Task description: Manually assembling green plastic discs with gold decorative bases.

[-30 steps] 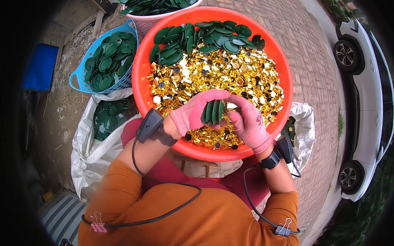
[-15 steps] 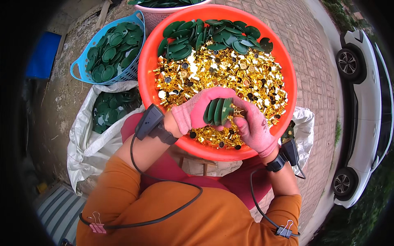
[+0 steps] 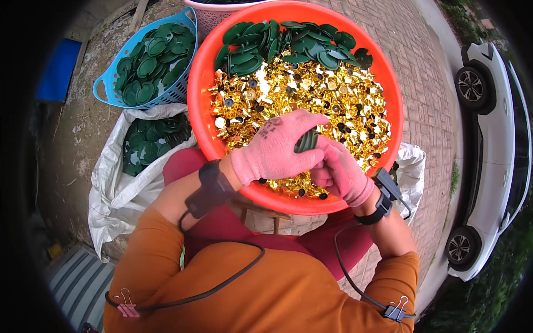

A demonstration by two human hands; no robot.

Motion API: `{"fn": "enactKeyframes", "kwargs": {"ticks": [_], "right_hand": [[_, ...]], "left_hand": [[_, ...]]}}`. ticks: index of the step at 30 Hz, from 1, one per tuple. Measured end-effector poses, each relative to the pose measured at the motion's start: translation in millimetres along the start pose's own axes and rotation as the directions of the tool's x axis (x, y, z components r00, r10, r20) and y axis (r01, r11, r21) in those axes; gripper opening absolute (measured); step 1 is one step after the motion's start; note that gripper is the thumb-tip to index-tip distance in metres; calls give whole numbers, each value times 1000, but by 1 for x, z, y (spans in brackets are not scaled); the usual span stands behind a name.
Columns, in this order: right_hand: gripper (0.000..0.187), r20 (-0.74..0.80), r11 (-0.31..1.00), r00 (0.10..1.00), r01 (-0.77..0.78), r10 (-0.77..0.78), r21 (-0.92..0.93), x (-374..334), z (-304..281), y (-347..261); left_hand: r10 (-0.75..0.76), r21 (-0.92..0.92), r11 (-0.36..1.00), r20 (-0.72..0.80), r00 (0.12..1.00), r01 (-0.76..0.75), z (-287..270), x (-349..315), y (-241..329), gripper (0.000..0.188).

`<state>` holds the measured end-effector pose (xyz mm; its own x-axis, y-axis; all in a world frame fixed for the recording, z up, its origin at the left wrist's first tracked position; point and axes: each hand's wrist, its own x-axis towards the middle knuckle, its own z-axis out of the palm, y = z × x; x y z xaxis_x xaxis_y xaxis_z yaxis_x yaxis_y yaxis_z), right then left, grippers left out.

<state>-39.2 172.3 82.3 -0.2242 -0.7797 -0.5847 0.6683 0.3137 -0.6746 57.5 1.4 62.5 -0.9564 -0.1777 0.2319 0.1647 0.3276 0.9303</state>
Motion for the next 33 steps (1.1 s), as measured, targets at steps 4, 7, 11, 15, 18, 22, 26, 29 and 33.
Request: {"fn": "enactKeyframes", "kwargs": {"ticks": [4,7,11,15,18,22,26,29,33], "right_hand": [[36,20,966,982,-189,188,174,2,-18,21],[43,-73,415,896,129,-437,-901,-9,-14,14],[27,160,-17,737,197,-657,-980,-53,14,-13],[37,522,-500,725,280,-450,-820,-41,9,-24],[41,467,-544,818,236,-336,-805,-30,2,-24],[32,418,-198,804,368,-423,-908,-15,12,-22],[16,-115,795,960,142,-256,-590,-9,27,-15],[15,-142,986,984,-121,104,-112,-6,18,-12],[18,-181,984,980,47,-79,-174,-6,-4,7]], "left_hand": [[-52,22,998,72,996,51,15,-2,-11,50],[-402,-614,604,316,859,508,21,-1,-14,42],[-456,-671,163,598,658,723,9,1,-5,32],[-331,-626,-60,748,576,778,10,3,-10,30],[-352,-574,-134,790,502,808,3,5,-5,31],[-393,-706,70,630,670,705,8,-7,-12,34],[-241,-569,772,150,959,283,-3,-3,-8,44],[-18,-142,990,44,999,24,5,-6,-22,48],[-254,-216,935,148,956,282,12,3,-5,55]]}}
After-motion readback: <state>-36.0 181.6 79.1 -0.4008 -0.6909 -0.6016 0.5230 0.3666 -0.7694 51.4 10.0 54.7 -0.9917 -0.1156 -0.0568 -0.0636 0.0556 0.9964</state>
